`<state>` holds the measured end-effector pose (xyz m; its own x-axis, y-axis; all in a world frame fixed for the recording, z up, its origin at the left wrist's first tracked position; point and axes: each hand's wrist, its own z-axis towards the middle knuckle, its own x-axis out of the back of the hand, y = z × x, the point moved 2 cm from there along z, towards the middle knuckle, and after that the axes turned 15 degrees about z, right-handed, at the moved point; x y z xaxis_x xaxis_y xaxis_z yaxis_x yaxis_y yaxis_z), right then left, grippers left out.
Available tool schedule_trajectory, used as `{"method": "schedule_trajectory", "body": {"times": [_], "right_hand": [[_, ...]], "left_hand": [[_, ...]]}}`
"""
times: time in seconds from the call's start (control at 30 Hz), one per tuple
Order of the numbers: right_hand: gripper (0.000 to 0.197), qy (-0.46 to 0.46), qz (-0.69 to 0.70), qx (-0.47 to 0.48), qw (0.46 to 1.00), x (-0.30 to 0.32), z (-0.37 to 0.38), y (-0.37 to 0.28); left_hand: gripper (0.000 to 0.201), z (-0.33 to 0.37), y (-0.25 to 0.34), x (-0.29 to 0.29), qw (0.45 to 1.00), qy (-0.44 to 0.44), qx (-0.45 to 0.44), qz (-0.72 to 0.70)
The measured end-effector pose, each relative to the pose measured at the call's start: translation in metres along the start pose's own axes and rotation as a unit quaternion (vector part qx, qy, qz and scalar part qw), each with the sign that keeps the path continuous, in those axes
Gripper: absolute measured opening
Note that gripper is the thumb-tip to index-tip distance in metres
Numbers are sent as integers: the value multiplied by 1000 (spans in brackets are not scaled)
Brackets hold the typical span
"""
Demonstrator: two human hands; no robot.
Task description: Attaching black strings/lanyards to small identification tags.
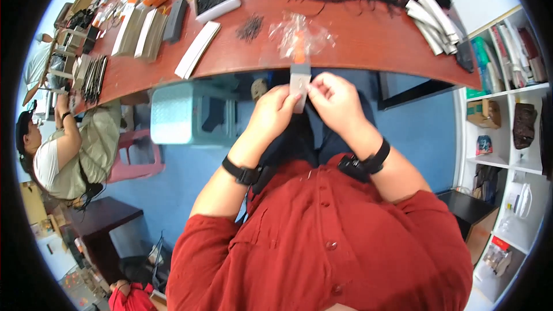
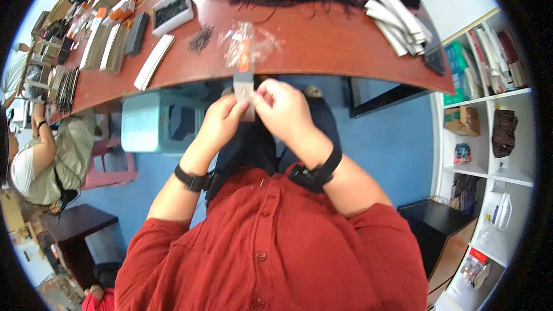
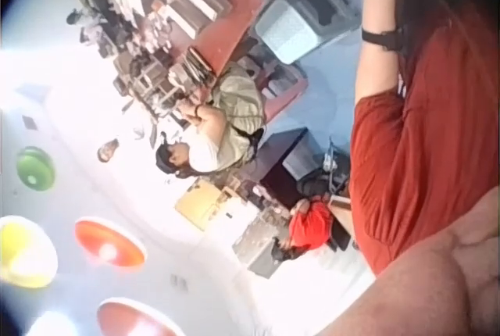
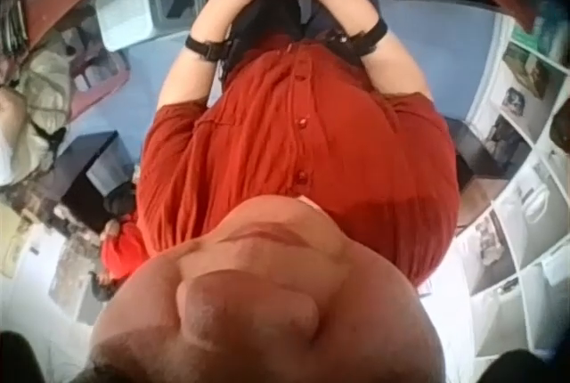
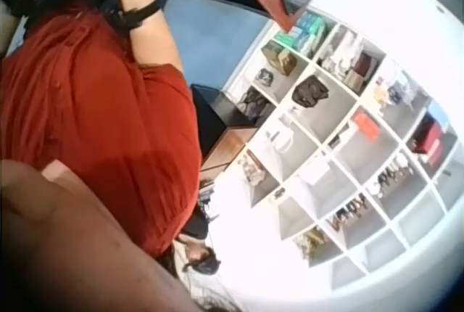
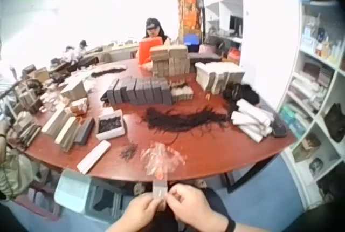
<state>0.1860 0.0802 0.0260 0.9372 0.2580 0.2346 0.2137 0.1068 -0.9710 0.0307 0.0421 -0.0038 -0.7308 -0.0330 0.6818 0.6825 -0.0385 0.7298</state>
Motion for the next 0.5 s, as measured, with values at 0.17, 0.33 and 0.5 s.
{"method": "schedule_trajectory", "body": {"times": [0.17, 0.33, 0.5], "right_hand": [[14, 25, -112, 239, 964, 51, 50, -38], [17, 29, -346, 94, 933, 83, 133, -34], [15, -51, -392, 105, 913, 93, 141, -33]], "left_hand": [[29, 2, 9, 11, 996, -10, 35, 80], [26, -15, 13, 25, 989, 52, 16, 139], [24, -40, 15, 42, 992, 42, 39, 112]]}}
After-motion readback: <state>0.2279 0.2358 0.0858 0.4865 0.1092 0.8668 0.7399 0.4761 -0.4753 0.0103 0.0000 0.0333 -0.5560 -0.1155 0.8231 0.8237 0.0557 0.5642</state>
